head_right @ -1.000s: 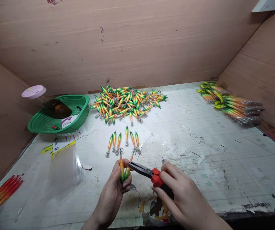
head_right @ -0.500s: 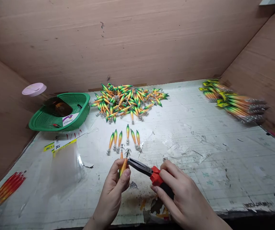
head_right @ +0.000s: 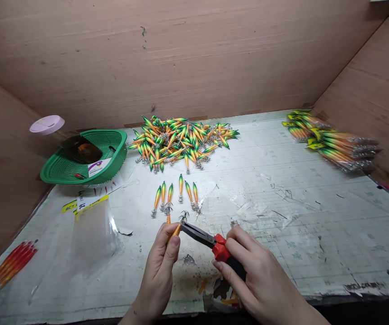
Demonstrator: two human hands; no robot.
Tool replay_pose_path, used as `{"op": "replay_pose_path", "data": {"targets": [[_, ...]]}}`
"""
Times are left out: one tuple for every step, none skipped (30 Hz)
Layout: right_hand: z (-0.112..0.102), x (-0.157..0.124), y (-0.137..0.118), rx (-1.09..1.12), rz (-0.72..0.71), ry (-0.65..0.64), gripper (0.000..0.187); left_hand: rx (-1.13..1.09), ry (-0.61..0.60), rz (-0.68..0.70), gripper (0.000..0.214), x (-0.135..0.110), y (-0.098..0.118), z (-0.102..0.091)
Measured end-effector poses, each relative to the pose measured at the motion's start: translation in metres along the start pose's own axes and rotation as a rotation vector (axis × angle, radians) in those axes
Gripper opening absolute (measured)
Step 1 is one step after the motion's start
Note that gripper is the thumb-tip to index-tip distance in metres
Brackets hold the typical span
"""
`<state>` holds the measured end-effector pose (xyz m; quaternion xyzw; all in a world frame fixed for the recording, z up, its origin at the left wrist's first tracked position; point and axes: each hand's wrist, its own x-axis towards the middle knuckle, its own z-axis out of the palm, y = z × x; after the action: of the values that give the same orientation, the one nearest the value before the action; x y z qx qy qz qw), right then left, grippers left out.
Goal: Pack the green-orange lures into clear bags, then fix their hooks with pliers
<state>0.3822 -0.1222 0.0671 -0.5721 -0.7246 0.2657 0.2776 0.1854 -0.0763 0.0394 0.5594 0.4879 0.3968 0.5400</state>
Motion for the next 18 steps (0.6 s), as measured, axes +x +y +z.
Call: {"op": "replay_pose_path", "data": {"targets": [[0.0, 0.0, 0.0, 0.002, -0.002, 0.001, 0.019, 0.016, -0.006, 0.009, 0.028, 0.0, 0.0, 0.0], [0.0, 0.0, 0.0, 0.002, -0.007, 0.002, 0.019, 0.034, -0.008, 0.019, 0.027, -0.001, 0.001, -0.001], [-0.001, 0.0, 0.0, 0.001, -0.014, 0.002, 0.018, 0.052, -0.007, 0.028, 0.027, -0.001, 0.001, -0.001], [-0.001, 0.0, 0.001, 0.001, -0.023, 0.002, 0.017, 0.067, -0.003, 0.036, 0.027, -0.001, 0.001, -0.001], [-0.001, -0.001, 0.001, 0.0, -0.029, 0.0, 0.016, 0.076, 0.002, 0.041, 0.027, -0.002, 0.001, -0.001], [-0.001, 0.0, 0.001, 0.0, -0.033, -0.005, 0.015, 0.078, 0.004, 0.047, 0.027, -0.003, 0.001, -0.001], [-0.001, 0.0, 0.001, 0.0, -0.037, -0.01, 0.015, 0.073, 0.008, 0.052, 0.028, -0.004, 0.001, 0.0], [-0.001, 0.0, 0.001, 0.001, -0.039, -0.012, 0.015, 0.062, 0.012, 0.049, 0.028, -0.005, 0.001, 0.001], [-0.001, 0.0, 0.001, 0.002, -0.039, -0.012, 0.015, 0.044, 0.021, 0.042, 0.028, -0.006, 0.0, 0.002], [-0.001, 0.001, 0.0, 0.005, -0.04, -0.011, 0.015, 0.024, 0.034, 0.034, 0.029, -0.007, 0.0, 0.004], [-0.001, 0.001, 0.0, 0.007, -0.041, -0.01, 0.015, 0.005, 0.046, 0.025, 0.03, -0.008, -0.001, 0.005], [0.0, 0.001, 0.0, 0.008, -0.044, -0.007, 0.015, -0.01, 0.055, 0.014, 0.031, -0.009, -0.002, 0.006], [0.0, 0.001, 0.0, 0.01, -0.048, -0.006, 0.015, -0.018, 0.061, 0.004, 0.032, -0.009, -0.004, 0.007], [0.001, 0.0, 0.0, 0.011, -0.052, -0.006, 0.015, -0.016, 0.067, 0.0, 0.033, -0.01, -0.006, 0.007], [0.002, 0.0, 0.001, 0.011, -0.058, -0.006, 0.014, -0.002, 0.076, 0.0, 0.035, -0.01, -0.008, 0.007], [0.002, -0.001, 0.001, 0.009, -0.066, -0.001, 0.013, 0.019, 0.088, 0.002, 0.036, -0.01, -0.01, 0.007], [0.003, -0.001, 0.002, 0.006, -0.077, 0.003, 0.012, 0.041, 0.104, 0.008, 0.037, -0.01, -0.013, 0.006], [0.003, -0.001, 0.003, 0.002, -0.094, 0.008, 0.011, 0.062, 0.119, 0.019, 0.038, -0.01, -0.014, 0.006]]}}
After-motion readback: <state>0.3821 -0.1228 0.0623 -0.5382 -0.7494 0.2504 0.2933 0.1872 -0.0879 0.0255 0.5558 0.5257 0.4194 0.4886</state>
